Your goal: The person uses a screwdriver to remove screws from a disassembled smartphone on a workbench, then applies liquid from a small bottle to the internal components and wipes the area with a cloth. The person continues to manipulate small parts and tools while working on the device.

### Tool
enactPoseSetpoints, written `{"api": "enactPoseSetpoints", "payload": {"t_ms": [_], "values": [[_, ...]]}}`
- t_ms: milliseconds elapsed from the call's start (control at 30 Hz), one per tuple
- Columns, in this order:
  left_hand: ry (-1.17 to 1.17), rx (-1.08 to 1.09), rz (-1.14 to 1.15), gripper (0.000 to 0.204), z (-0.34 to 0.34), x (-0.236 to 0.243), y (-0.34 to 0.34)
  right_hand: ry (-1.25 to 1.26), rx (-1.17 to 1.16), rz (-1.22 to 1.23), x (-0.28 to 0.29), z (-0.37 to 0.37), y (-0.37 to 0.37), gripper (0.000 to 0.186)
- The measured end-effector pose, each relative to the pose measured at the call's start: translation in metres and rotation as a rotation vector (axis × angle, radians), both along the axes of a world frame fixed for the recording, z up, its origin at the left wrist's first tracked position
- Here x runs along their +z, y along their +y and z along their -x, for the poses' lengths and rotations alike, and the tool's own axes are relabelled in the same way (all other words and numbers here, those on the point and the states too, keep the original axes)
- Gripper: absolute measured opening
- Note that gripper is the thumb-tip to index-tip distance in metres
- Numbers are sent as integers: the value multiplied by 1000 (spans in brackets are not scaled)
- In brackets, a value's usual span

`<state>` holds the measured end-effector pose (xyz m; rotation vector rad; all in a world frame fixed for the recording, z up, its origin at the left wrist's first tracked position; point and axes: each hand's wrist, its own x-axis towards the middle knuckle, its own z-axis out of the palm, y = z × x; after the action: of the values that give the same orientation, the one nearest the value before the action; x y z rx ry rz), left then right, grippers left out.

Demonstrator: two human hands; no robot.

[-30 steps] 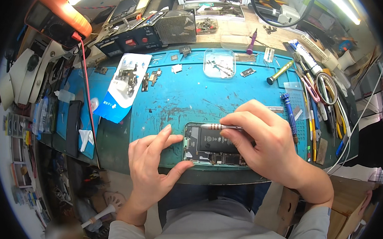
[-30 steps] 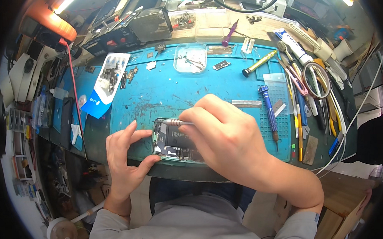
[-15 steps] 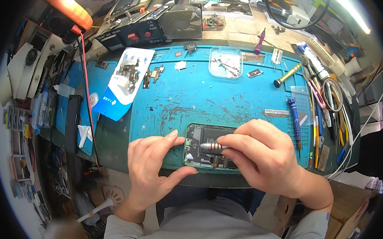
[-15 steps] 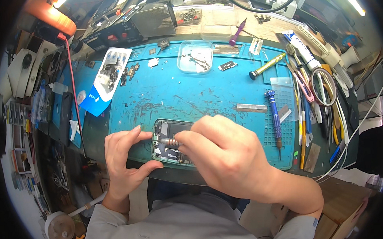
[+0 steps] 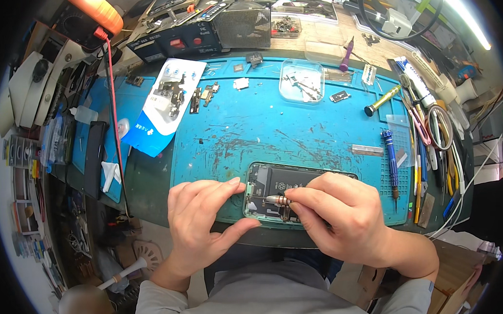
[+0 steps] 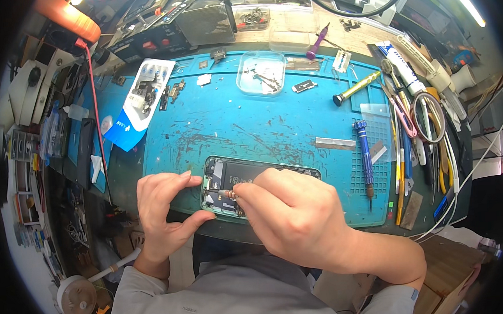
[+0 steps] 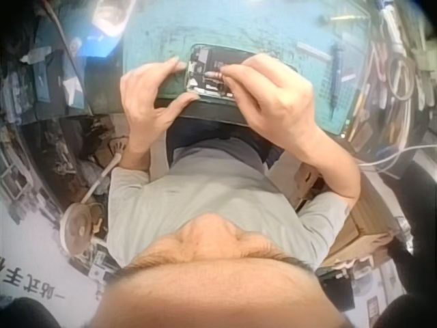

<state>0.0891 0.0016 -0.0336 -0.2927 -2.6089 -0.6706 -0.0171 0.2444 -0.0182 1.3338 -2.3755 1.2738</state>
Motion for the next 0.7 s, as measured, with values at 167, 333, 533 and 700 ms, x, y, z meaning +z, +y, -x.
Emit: {"api": "enactPoseSetpoints", "payload": {"t_ms": [167, 333, 533, 700], "values": [[0, -3, -1, 70, 0, 0, 0, 13, 11, -13, -2, 0, -1, 22], [-1, 0, 2, 70, 0, 0, 1, 9, 3, -22, -2, -1, -1, 22], [-3, 1, 7, 71, -1, -1, 0, -22, 13, -57, 3, 0, 0, 19], [-10, 2, 4, 72, 0, 1, 0, -25, 13, -78, 4, 1, 0, 19]]}}
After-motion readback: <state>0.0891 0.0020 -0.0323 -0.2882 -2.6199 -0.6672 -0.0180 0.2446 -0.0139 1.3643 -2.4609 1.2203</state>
